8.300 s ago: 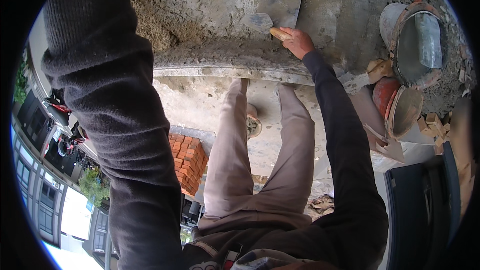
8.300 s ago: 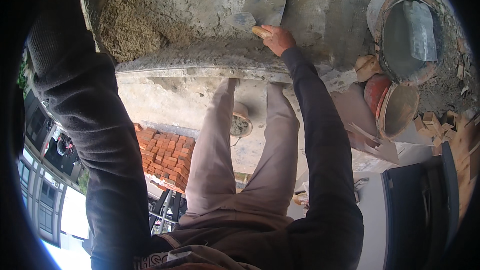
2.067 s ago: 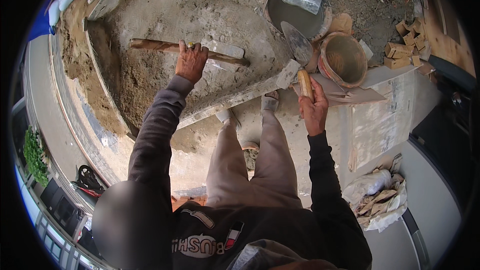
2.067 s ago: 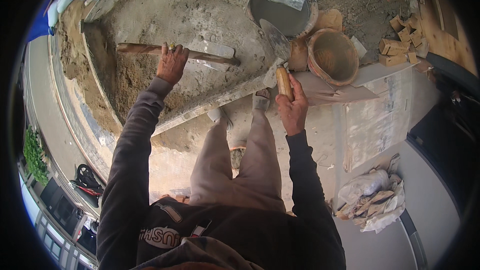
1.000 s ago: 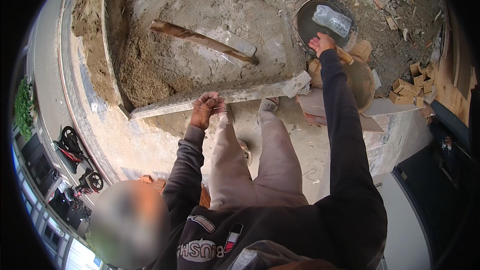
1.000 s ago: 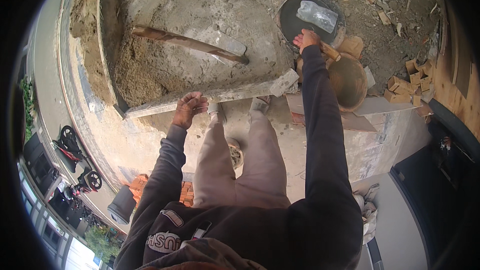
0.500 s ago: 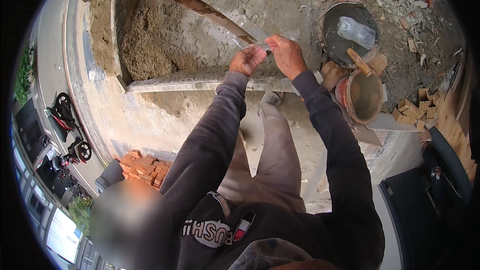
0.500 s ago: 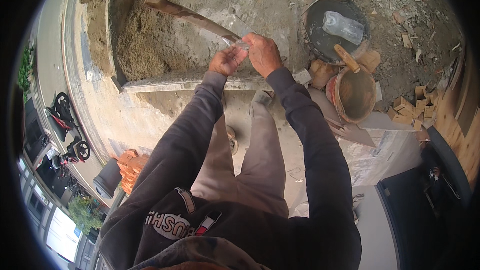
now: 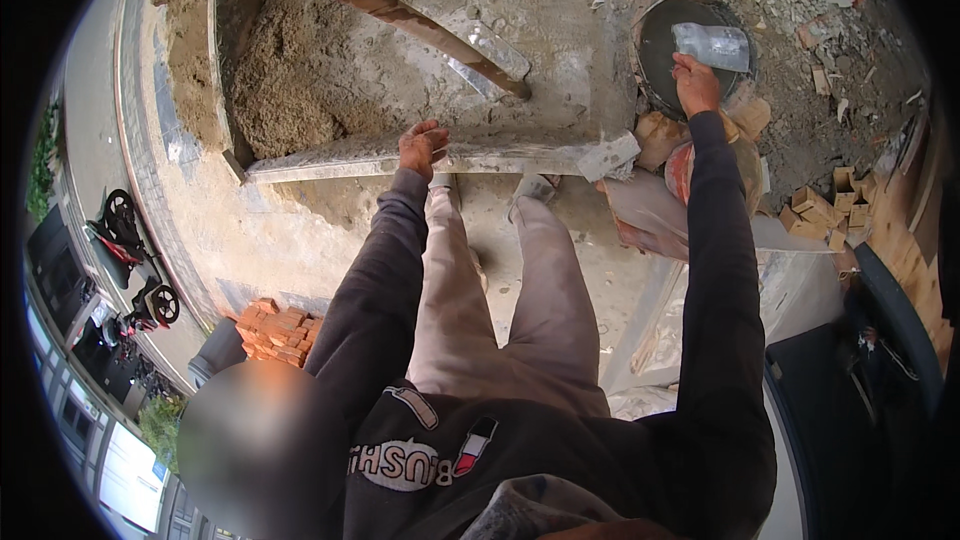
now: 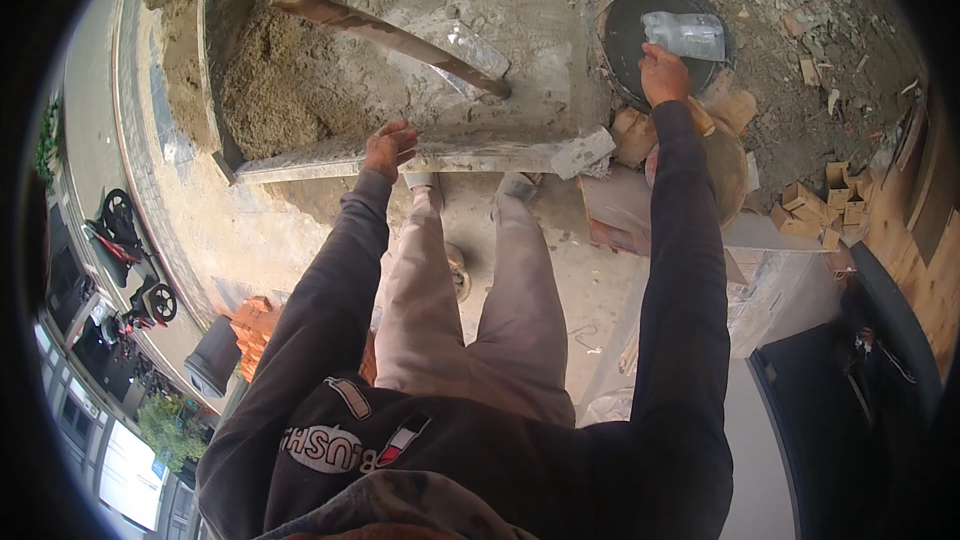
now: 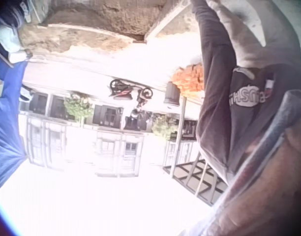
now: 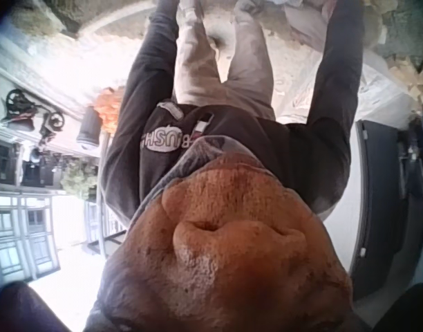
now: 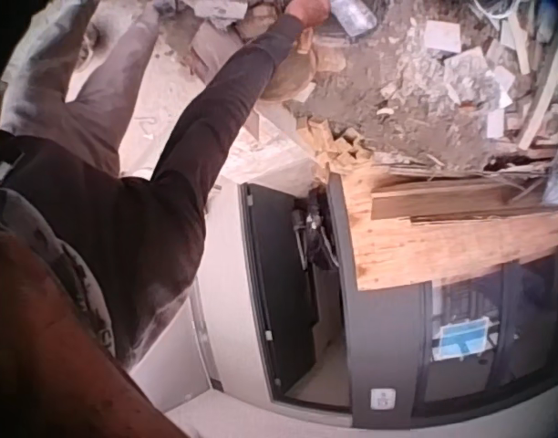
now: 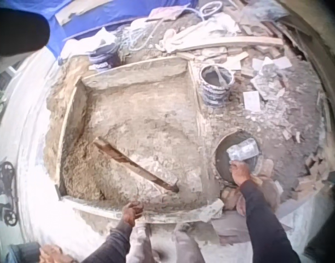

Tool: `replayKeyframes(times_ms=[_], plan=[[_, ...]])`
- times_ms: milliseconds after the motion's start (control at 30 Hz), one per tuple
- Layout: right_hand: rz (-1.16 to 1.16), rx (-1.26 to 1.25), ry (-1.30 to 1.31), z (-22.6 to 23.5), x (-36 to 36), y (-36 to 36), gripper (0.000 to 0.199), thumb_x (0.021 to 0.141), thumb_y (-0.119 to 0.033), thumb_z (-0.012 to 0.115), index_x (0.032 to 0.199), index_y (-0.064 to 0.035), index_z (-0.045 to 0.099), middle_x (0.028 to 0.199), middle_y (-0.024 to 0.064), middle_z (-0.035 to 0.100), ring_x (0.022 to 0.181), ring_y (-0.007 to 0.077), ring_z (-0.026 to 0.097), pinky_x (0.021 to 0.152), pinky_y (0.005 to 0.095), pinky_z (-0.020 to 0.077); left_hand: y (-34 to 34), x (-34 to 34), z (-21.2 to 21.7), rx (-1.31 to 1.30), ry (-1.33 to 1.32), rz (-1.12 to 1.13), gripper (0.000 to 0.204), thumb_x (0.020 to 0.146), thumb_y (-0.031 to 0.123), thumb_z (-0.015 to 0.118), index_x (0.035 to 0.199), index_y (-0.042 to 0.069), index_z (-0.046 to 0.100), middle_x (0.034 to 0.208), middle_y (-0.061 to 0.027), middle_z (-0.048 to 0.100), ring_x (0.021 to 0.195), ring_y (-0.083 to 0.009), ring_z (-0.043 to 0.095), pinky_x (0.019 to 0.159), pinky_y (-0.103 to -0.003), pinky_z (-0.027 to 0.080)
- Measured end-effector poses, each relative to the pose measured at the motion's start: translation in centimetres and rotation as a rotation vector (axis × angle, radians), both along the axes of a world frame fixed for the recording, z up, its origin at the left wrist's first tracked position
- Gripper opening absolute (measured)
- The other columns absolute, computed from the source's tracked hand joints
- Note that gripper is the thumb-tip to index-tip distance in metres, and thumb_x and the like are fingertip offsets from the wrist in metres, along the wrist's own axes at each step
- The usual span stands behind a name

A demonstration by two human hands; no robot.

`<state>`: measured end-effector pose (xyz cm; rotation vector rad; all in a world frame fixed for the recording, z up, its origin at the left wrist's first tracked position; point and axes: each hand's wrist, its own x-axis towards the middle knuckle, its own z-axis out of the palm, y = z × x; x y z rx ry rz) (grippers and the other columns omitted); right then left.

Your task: The person mixes cement and sand on a rooftop using a hoe and trowel, then scoops the mixture into a bucket. The person carries the bucket inside, walks up a spiral staircase, and places the bucket on a wooden platform.

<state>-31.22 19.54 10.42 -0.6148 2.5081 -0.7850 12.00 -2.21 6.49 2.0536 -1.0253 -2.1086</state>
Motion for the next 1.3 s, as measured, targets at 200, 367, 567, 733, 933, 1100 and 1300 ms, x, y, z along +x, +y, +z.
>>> replayKeyframes(times_ms=[200, 367, 567, 733, 933, 1100, 1300], plan=[[-0.127, -0.178, -0.294, -2.8, 0.7, -1.0, 0.031, 0.078, -0.002, 0.049, 0.104, -0.0068, 0.065, 0.092, 0.0081, 0.065, 0.071, 0.0133, 0.06, 0.068, 0.0281, 0.0505, 2.1, 2.5, 0.7, 0.046, 0.004, -0.024, 0.036, 0.081, 0.013, 0.06, 0.114, 0.004, 0.05, 0.098, -0.0123, 0.064, 0.086, -0.0228, 0.063, 0.074, -0.035, 0.052], [-0.649, -0.421, -0.731, -4.0, 0.8, -2.0, 0.014, 0.085, -0.006, 0.051, 0.097, -0.0004, 0.059, 0.081, 0.0095, 0.059, 0.072, 0.0219, 0.06, 0.063, 0.0342, 0.0537, 2.6, 1.6, 1.0, 0.085, 0.079, -0.025, 0.035, 0.082, 0.011, 0.061, 0.114, 0.004, 0.049, 0.097, -0.013, 0.064, 0.086, -0.0232, 0.063, 0.075, -0.035, 0.054], [-0.821, -0.478, -1.016, -4.7, -0.4, -2.1, 0.02, 0.091, -0.015, 0.047, 0.102, 0.0003, 0.054, 0.087, 0.0147, 0.059, 0.078, 0.0281, 0.061, 0.067, 0.0418, 0.0536, 2.9, -1.2, 2.7, 0.176, 0.337, 0.174, 0.03, 0.086, 0.008, 0.057, 0.113, 0.001, 0.049, 0.098, -0.0157, 0.061, 0.088, -0.0272, 0.062, 0.081, -0.041, 0.053], [-0.379, -0.731, -1.37, -0.7, 2.9, -3.5, 0.02, 0.091, -0.015, 0.046, 0.087, 0.0019, 0.056, 0.089, 0.0177, 0.062, 0.078, 0.0278, 0.063, 0.066, 0.0365, 0.0547, 2.9, -3.7, 2.1, 0.284, 0.518, 0.414, 0.024, 0.089, 0.008, 0.053, 0.109, -0.004, 0.048, 0.102, -0.0188, 0.056, 0.097, -0.032, 0.058, 0.088, -0.045, 0.051], [0.027, -0.409, -1.077, 7.5, 16.8, -10.4, 0.018, 0.086, -0.005, 0.042, 0.087, 0.004, 0.057, 0.089, 0.0156, 0.063, 0.077, 0.0224, 0.065, 0.068, 0.0319, 0.055, 2.5, -8.4, -0.4, 0.369, 0.444, 0.66, 0.019, 0.091, 0.009, 0.048, 0.106, -0.004, 0.05, 0.1, -0.0175, 0.056, 0.1, -0.0318, 0.056, 0.088, -0.044, 0.051], [0.315, -0.5, -0.658, 7.7, 23.8, -11.0, 0.025, 0.08, 0.005, 0.038, 0.093, 0.0048, 0.06, 0.089, 0.0116, 0.064, 0.08, 0.0167, 0.064, 0.071, 0.0284, 0.0532, 2.2, -8.7, -4.1, -0.091, 0.638, 0.145, 0.024, 0.095, 0.027, 0.044, 0.1, 0.005, 0.051, 0.082, -0.0049, 0.056, 0.069, -0.018, 0.055, 0.062, -0.031, 0.047], [0.011, -0.571, -0.571, 7.1, 17.9, -6.6, 0.022, 0.08, 0.003, 0.043, 0.092, 0.0036, 0.061, 0.088, 0.0109, 0.064, 0.079, 0.018, 0.064, 0.069, 0.0283, 0.0516, -0.5, -8.5, -2.7, 0.364, 0.401, 0.601, 0.019, 0.098, 0.022, 0.037, 0.094, 0.007, 0.047, 0.057, 0.0051, 0.028, 0.044, -0.0088, 0.02, 0.04, -0.026, 0.021]])
